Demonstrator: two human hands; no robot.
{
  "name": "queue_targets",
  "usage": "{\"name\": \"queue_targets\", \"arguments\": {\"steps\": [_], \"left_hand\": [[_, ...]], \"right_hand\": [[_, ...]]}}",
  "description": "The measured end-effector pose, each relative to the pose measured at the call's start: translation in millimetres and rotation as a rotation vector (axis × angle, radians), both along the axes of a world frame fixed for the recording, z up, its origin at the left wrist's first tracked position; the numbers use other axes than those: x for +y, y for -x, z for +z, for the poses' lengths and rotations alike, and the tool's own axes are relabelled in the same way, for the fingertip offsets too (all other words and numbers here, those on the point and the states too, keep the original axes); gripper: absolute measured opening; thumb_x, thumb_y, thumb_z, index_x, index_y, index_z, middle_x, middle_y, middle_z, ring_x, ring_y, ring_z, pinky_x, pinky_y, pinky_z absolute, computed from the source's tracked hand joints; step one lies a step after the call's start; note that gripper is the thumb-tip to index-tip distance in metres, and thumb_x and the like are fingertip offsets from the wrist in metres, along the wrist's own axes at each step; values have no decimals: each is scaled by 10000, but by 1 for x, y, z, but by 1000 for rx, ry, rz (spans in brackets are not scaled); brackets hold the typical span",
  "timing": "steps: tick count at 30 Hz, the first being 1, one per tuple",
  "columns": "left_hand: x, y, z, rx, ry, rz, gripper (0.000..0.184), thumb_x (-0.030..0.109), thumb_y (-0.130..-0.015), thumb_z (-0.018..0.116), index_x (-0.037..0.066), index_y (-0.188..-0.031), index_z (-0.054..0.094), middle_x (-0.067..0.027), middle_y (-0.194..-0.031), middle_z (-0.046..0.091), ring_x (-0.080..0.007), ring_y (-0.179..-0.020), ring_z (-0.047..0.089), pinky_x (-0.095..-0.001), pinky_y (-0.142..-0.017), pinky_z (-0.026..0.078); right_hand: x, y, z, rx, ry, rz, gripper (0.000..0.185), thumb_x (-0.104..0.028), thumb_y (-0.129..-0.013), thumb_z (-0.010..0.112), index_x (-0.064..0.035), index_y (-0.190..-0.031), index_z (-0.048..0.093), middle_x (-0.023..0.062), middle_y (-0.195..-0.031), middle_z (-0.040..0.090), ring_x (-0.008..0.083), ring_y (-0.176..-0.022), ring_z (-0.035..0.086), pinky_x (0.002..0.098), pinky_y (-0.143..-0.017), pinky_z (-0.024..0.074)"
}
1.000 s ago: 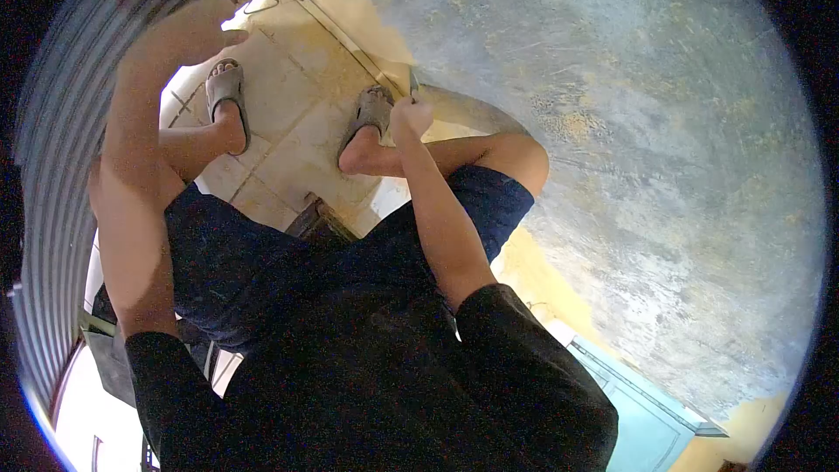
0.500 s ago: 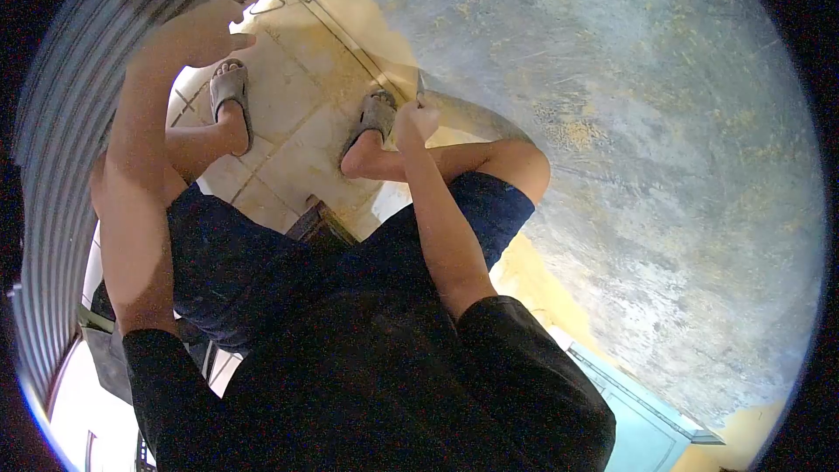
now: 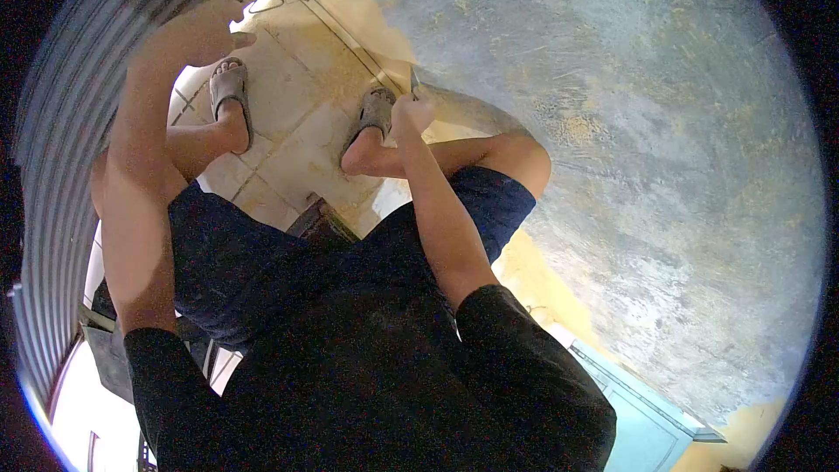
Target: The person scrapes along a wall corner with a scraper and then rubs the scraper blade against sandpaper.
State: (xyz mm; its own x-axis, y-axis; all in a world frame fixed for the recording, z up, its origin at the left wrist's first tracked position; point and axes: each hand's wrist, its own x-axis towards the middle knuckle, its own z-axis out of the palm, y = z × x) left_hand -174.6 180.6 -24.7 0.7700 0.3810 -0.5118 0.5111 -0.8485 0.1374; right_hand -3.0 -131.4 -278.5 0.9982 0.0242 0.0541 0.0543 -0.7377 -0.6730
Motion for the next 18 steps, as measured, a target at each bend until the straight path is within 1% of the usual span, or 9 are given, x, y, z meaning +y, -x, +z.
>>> {"name": "queue_targets", "arguments": {"steps": [2, 6, 8, 10, 12, 14, 15, 17, 18], "left_hand": [[-3, 2, 3, 0, -1, 16, 536, 437, -924, 577, 15, -1255, 563, -177, -1329, 534, -328, -1240, 501, -410, -1035, 405], [0, 4, 1, -26, 15, 39, 535, 432, -922, 580, 19, -1262, 561, -175, -1336, 529, -321, -1245, 499, -410, -1031, 409], [3, 1, -4, -21, -1, -4, 529, 425, -919, 586, 18, -1257, 564, -176, -1324, 538, -323, -1237, 505, -412, -1025, 414], [1, 0, -1, -32, -29, -38, 523, 417, -916, 593, 18, -1252, 566, -177, -1313, 548, -324, -1228, 512, -414, -1019, 418], [-5, 3, 8, -35, 31, 22, 511, 408, -910, 604, 22, -1242, 571, -179, -1299, 554, -327, -1214, 521, -418, -1008, 425], [-4, 4, 5, -28, 20, 27, 509, 409, -908, 606, 21, -1237, 573, -179, -1295, 557, -327, -1211, 523, -419, -1005, 426], [-4, 3, 2, -15, 12, 25, 508, 410, -907, 608, 21, -1232, 575, -179, -1291, 559, -327, -1207, 526, -419, -1003, 428], [3, 4, -4, -34, 15, 20, 506, 407, -909, 605, 22, -1235, 575, -181, -1289, 560, -325, -1208, 526, -420, -1003, 428], [4, 4, -8, -53, 18, 14, 503, 405, -912, 603, 23, -1238, 575, -183, -1288, 561, -322, -1208, 527, -420, -1003, 428]], "right_hand": [[-3, 4, 12, 9, -69, 4, 258, -107, -798, 549, 54, -925, 704, 264, -847, 681, 407, -835, 669, 418, -760, 518], [5, 7, 12, 102, -102, -89, 269, -125, -819, 543, 60, -936, 699, 266, -862, 682, 399, -832, 671, 412, -764, 518], [15, 19, 27, 53, -73, -35, 267, -114, -812, 521, 48, -944, 689, 220, -816, 683, 331, -764, 654, 405, -707, 494], [11, 16, 23, 41, -60, -35, 267, -118, -814, 525, 49, -943, 688, 225, -824, 683, 331, -766, 656, 407, -710, 496], [9, 10, 17, 27, -56, -25, 268, -123, -816, 528, 51, -943, 688, 230, -831, 683, 330, -768, 658, 409, -713, 498], [5, 7, 20, 141, -140, -83, 271, -123, -814, 531, 49, -950, 690, 241, -861, 687, 352, -812, 677, 413, -720, 507], [8, 5, 17, 140, -141, -78, 271, -123, -814, 531, 49, -950, 690, 241, -861, 687, 352, -812, 677, 413, -720, 507], [8, 2, 2, -18, -21, -9, 261, -111, -808, 524, 48, -932, 690, 214, -815, 686, 319, -744, 667, 410, -683, 502], [7, 0, -5, -12, -17, -13, 261, -111, -808, 524, 48, -932, 690, 214, -815, 686, 319, -744, 667, 410, -683, 502]]}}
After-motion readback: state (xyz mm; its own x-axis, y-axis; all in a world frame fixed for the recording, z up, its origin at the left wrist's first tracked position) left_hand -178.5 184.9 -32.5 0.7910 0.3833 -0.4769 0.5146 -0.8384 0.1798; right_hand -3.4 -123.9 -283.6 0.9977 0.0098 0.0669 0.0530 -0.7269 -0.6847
